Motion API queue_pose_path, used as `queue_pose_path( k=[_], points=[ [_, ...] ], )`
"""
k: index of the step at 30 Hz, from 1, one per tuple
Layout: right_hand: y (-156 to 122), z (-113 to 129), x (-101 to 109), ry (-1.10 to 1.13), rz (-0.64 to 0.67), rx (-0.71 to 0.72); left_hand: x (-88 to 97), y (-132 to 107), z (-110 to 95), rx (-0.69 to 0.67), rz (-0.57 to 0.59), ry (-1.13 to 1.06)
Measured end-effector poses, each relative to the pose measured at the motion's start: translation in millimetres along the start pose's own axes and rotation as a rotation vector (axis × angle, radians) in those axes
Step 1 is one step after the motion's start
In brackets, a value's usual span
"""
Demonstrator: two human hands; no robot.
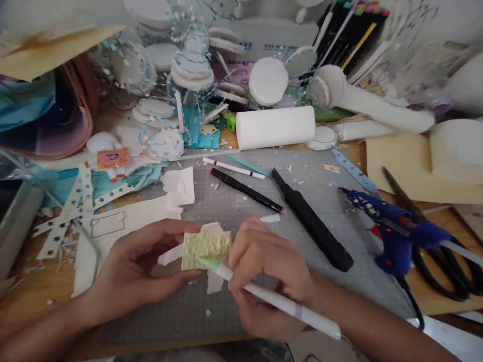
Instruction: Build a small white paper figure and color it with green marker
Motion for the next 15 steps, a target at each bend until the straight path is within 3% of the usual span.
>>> queue_pose_path(
  k=[15],
  points=[
    [-6.8, -9.2, 6.8, -0.028, 0.018, 0.001, -1.4, -0.5, -3.3, -0.012, 0.024, 0.035]
  ],
)
Point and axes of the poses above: each hand's wrist, its own y-axis towards the middle knuckle, its own x-axis out of the back of the hand, z = x × y, the point moved 3 cm from there along y, towards the middle knuckle, and after that the axes turned 2 degrees about -x, right-handed, at the moved point
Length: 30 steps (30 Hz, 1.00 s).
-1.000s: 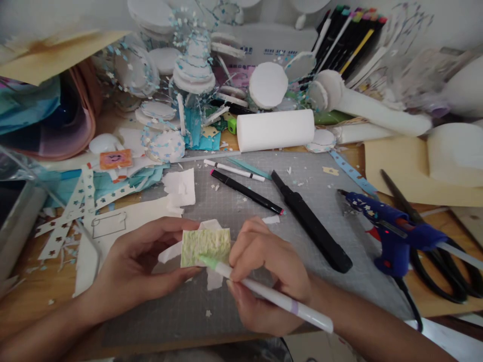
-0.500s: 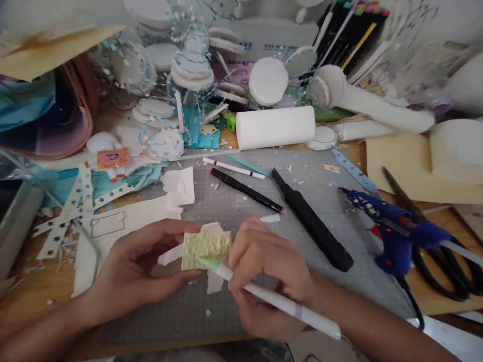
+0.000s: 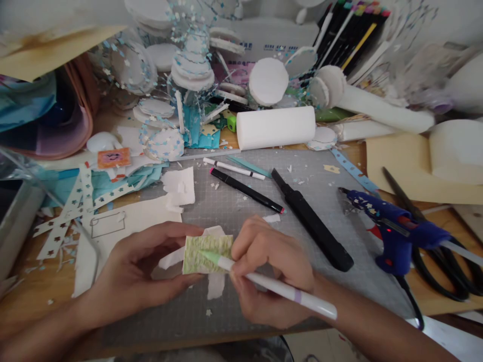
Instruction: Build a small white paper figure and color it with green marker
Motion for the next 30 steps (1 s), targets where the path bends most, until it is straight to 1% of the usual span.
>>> queue_pose_path(
  k=[5, 9, 12, 18, 20, 23, 30],
  points=[
    [3, 3, -2, 0.009, -0.024, 0.021, -0.4, 0, 1, -0.005, 0.008, -0.007],
    [7, 5, -3, -0.007, 0.066, 0.003, 0.4, 0, 3, 0.005, 0.009, 0.008],
    [8, 7, -1, -0.012, 0.124, 0.016, 0.6, 1, 3, 0.016, 0.001, 0.026],
    [8, 8, 0, -0.032, 0.190, 0.023, -0.3, 1, 4, 0.025, 0.004, 0.012],
    [8, 9, 0, -0.025, 0.186, 0.047, -0.4, 1, 4, 0.026, 0.015, -0.005],
    [9, 10, 0, -0.018, 0.132, 0.089, -0.1, 1, 5, 0.020, 0.024, -0.011],
    [7, 7, -1, -0.038, 0.110, 0.095, -0.5, 0, 3, 0.006, 0.027, 0.029]
  ],
)
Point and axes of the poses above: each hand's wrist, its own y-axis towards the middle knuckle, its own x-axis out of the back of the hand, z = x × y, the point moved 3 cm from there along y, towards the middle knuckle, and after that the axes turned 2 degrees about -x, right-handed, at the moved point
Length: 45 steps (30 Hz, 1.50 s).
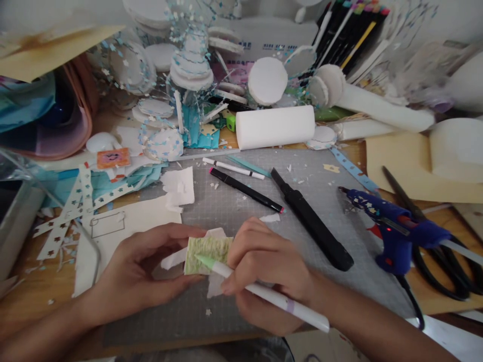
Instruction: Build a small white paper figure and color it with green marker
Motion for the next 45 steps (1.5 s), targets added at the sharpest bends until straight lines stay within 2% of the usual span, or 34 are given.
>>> queue_pose_path(
  k=[7, 13, 15, 18, 21, 23, 26, 29, 31, 36, 41, 45],
  points=[
    [3, 2, 0, 0.028, -0.001, -0.020, 0.4, -1, -1, -0.016, 0.001, 0.043],
    [2, 4, -1, 0.085, -0.082, -0.020, 0.1, 2, -3, -0.036, -0.009, 0.016],
    [1, 2, 4, 0.144, -0.121, -0.076, -0.8, 2, -2, -0.019, 0.002, 0.023],
    [0, -6, 17, 0.261, -0.231, -0.240, -5.0, 1, 3, 0.037, 0.087, 0.023],
    [2, -18, 28, 0.327, -0.352, -0.347, -11.9, -1, 9, 0.092, 0.255, -0.006],
    [6, -25, 29, 0.308, -0.373, -0.402, -15.7, -3, 11, 0.083, 0.360, -0.013],
    [18, -32, 16, 0.169, -0.269, -0.523, -18.2, -4, 11, 0.030, 0.432, -0.014],
    [36, -38, -12, 0.074, -0.051, -0.648, -19.9, -4, 11, -0.034, 0.480, -0.012],
    [48, -44, -32, 0.077, 0.041, -0.687, -20.4, -4, 11, -0.078, 0.488, -0.005],
    [61, -59, -59, -0.047, -0.045, -0.639, -20.3, -3, 15, -0.141, 0.465, 0.004],
    [54, -58, -66, -0.210, 0.122, -0.563, -21.4, -3, 16, -0.160, 0.462, 0.012],
    [53, -56, -64, -0.295, 0.105, -0.513, -21.6, -3, 16, -0.153, 0.450, 0.003]
  ],
)
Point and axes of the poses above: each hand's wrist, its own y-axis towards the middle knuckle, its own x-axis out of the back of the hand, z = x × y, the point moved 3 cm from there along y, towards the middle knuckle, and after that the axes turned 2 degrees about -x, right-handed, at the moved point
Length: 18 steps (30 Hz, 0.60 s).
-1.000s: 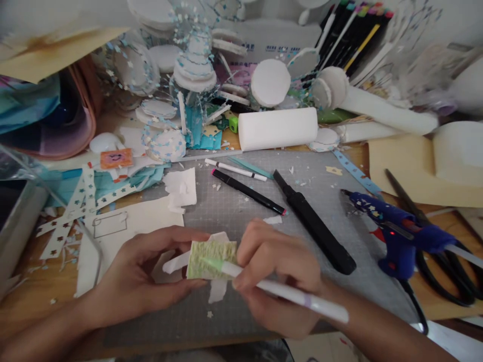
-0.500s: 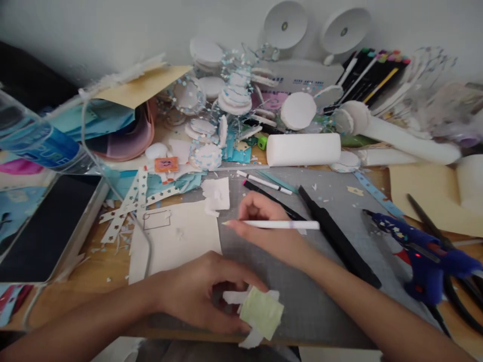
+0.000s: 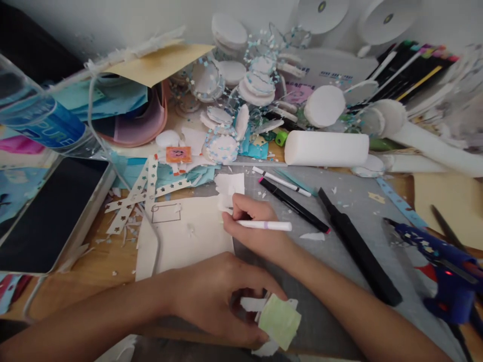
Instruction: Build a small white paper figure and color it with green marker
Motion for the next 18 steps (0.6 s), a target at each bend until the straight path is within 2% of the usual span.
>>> queue_pose_path(
  k=[4, 9, 13, 16, 18],
  points=[
    [1.9, -0.5, 1.4, 0.013, -0.016, -0.018, 0.3, -0.1, 0.2, 0.003, 0.006, 0.009],
    [2.5, 3.7, 2.1, 0.000, 0.099, 0.002, 0.2, 0.7, 1.0, -0.015, 0.029, 0.027],
    [1.5, 4.9, 2.7, 0.033, 0.120, -0.014, -0.4, 1.4, 1.7, -0.040, 0.033, 0.052],
    [0.7, 5.2, -0.2, 0.034, 0.206, -0.005, -1.4, 1.1, 1.9, -0.041, 0.028, 0.059],
    [1.0, 4.8, 0.1, 0.041, 0.197, -0.008, -1.7, 0.6, 2.2, -0.020, 0.018, 0.058]
  ],
)
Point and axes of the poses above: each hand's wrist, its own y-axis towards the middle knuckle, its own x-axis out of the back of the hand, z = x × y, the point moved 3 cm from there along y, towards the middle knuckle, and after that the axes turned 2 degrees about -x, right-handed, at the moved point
